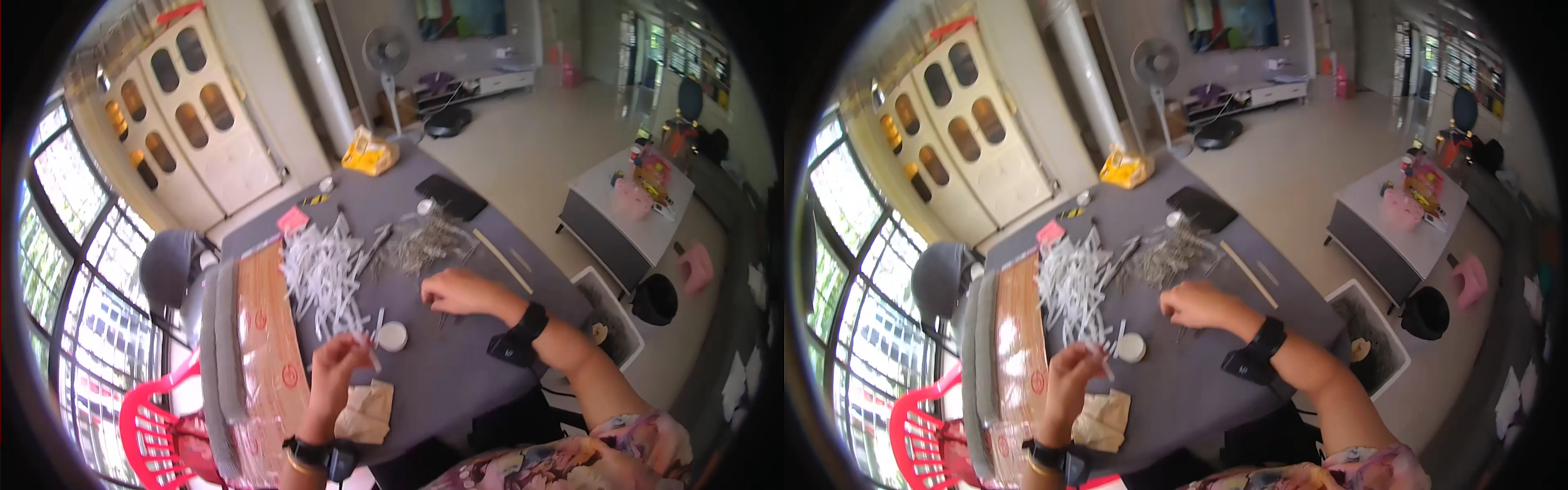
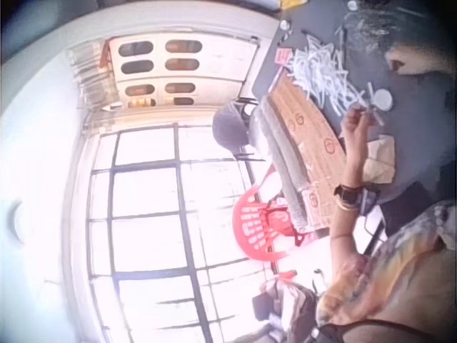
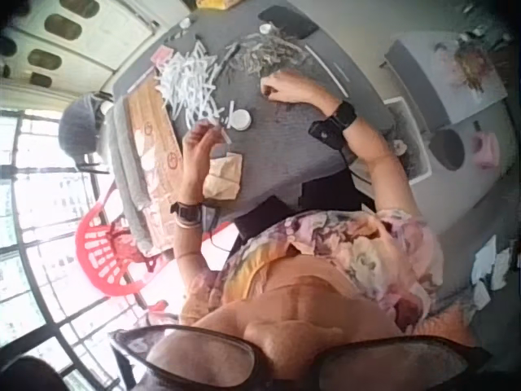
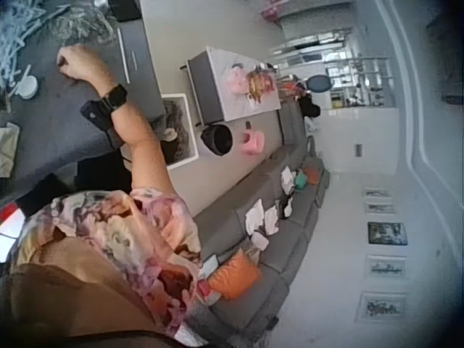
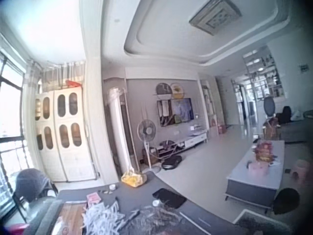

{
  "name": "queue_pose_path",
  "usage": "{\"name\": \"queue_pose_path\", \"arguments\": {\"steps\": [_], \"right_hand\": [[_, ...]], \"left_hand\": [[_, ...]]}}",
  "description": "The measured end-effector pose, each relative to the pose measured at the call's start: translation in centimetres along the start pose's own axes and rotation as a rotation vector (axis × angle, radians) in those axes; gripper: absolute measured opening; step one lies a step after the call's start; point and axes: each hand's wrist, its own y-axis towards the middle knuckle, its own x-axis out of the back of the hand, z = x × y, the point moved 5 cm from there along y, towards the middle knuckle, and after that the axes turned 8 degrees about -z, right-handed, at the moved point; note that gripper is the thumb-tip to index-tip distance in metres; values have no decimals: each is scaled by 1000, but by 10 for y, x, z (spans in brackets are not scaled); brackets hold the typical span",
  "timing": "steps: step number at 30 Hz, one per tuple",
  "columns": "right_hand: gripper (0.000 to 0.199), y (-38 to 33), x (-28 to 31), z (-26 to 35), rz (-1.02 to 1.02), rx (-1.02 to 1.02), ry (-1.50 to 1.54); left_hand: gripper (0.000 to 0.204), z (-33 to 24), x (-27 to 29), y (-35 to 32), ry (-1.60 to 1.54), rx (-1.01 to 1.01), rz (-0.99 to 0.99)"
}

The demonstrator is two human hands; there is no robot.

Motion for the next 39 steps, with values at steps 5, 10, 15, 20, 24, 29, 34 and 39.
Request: {"name": "queue_pose_path", "arguments": {"steps": [5, 10, 15, 20, 24, 29, 34, 39], "right_hand": [[20, 6, 13, -6, -69, -183, 255], [6, 16, 5, -14, -176, -172, 606], [8, 12, -9, -9, -133, -363, 837], [10, 13, -12, 0, -140, -303, 539], [5, 15, 3, 22, -260, -225, 332], [7, 12, -9, 80, -301, 4, 376], [9, 9, -19, 83, -303, 165, 230], [11, 8, -24, 81, -289, 228, 116]], "left_hand": [[15, 21, 4, 9, -390, 231, -34], [19, 32, 14, 4, -409, 220, -69], [21, 31, 16, -1, -442, 233, -130], [22, 33, 19, -1, -552, 297, -100], [21, 36, 18, -1, -532, 323, -90], [27, 39, 17, -4, -520, 330, -88], [29, 40, 14, -7, -510, 320, -74], [30, 40, 10, -8, -467, 338, -65]]}}
